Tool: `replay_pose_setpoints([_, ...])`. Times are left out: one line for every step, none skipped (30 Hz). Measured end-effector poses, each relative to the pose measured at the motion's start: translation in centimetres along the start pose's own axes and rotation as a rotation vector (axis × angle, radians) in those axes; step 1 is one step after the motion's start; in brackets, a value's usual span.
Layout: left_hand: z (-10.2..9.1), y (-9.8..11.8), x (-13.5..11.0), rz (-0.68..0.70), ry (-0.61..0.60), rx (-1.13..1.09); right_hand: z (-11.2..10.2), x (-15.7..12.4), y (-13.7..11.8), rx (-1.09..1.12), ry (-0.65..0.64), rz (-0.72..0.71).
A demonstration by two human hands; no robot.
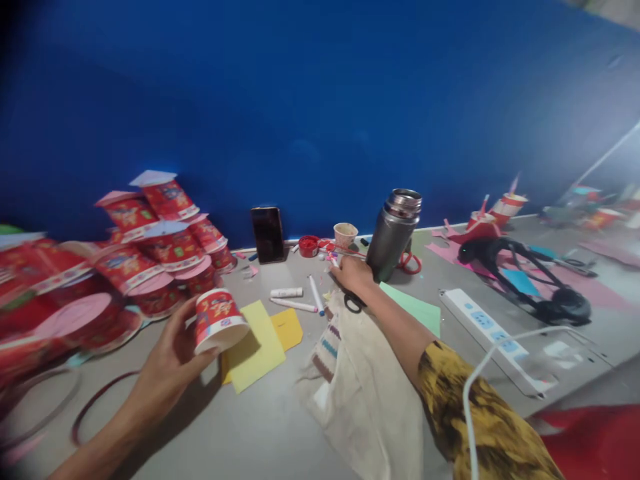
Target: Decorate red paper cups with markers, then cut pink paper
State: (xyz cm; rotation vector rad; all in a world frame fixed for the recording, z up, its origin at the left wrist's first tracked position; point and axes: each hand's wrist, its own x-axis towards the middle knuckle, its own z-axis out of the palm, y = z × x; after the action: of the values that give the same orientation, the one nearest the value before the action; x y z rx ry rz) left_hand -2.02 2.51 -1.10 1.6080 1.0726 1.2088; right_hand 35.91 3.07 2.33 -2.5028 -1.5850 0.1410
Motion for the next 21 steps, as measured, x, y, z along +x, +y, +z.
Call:
replay_pose_setpoints([0.1, 0.2, -0.1, -0.043, -0.02, -0.026, 0.1, 0.0, -0.1, -0.02, 0.006, -0.001])
replay_pose_setpoints([0.2, 0.4, -0.1, -0.07, -0.037, -0.055, 0.1, -0.2, -0.2, -0.04, 0.013, -0.002])
replay_pose_setpoints([0.3, 0.6, -0.1, -0.082, -0.042, -0.086, 0.1, -0.4, -0.2, -0.06, 0.023, -0.01])
replay_pose_setpoints([0.4, 0.6, -0.1, -0.083, -0.04, -0.116, -0.1, -0.7, -0.2, -0.08, 0.038, -0.019])
replay_pose_setpoints([0.4, 0.6, 0.0, -0.083, -0.036, -0.137, -0.3, -1.1, -0.1, -0.1, 0.058, -0.032])
replay_pose_setpoints([0.5, 0.5, 0.0, -0.082, -0.035, -0.154, -0.7, -1.6, -0.1, -0.116, 0.078, -0.045])
replay_pose_setpoints([0.5, 0.4, 0.0, -0.084, -0.038, -0.167, -1.1, -2.1, -0.1, -0.128, 0.1, -0.059])
replay_pose_setpoints([0.5, 0.3, 0.0, -0.089, -0.047, -0.174, -1.6, -2.7, -0.1, -0.131, 0.12, -0.074])
replay_pose_setpoints([0.5, 0.2, 0.0, -0.094, -0.058, -0.177, -2.0, -3.4, -0.3, -0.113, 0.141, -0.089])
replay_pose_setpoints([0.5, 0.2, -0.1, -0.097, -0.069, -0.175, -2.4, -4.1, -0.5, -0.007, 0.179, -0.116])
replay_pose_setpoints([0.4, 0.2, -0.1, -0.093, -0.082, -0.167, -2.8, -4.9, -0.8, 0.155, 0.205, -0.154])
replay_pose_setpoints([0.4, 0.2, -0.2, -0.082, -0.094, -0.154, -3.1, -5.8, -1.2, 0.35, 0.206, -0.211])
replay_pose_setpoints([0.3, 0.4, -0.3, -0.065, -0.104, -0.138, -3.2, -6.7, -1.7, 0.551, 0.175, -0.268])
replay_pose_setpoints([0.3, 0.5, -0.4, -0.046, -0.113, -0.121, -3.3, -7.6, -2.3, 0.72, 0.119, -0.29])
replay_pose_setpoints([0.3, 0.7, -0.4, -0.026, -0.118, -0.104, -3.3, -8.6, -2.8, 0.847, 0.062, -0.292])
replay_pose_setpoints([0.3, 0.8, -0.5, -0.009, -0.121, -0.088, -3.3, -9.6, -3.3, 0.95, 0.001, -0.297])
replay_pose_setpoints([0.3, 1.0, -0.6, 0.004, -0.118, -0.074, -3.1, -10.5, -3.8, 1.038, -0.072, -0.311])
replay_pose_setpoints([0.3, 1.1, -0.6, 0.017, -0.112, -0.061, -3.0, -11.3, -4.2, 1.118, -0.164, -0.328])
replay_pose_setpoints([0.4, 1.1, -0.6, 0.028, -0.109, -0.049, -2.7, -12.1, -4.6, 1.209, -0.245, -0.359])
replay_pose_setpoints([0.4, 1.1, -0.6, 0.04, -0.106, -0.039, -2.5, -12.9, -4.8, 1.293, -0.311, -0.402])
replay_pose_setpoints([0.4, 1.1, -0.6, 0.052, -0.106, -0.029, -2.2, -13.5, -5.1, 1.358, -0.365, -0.457])
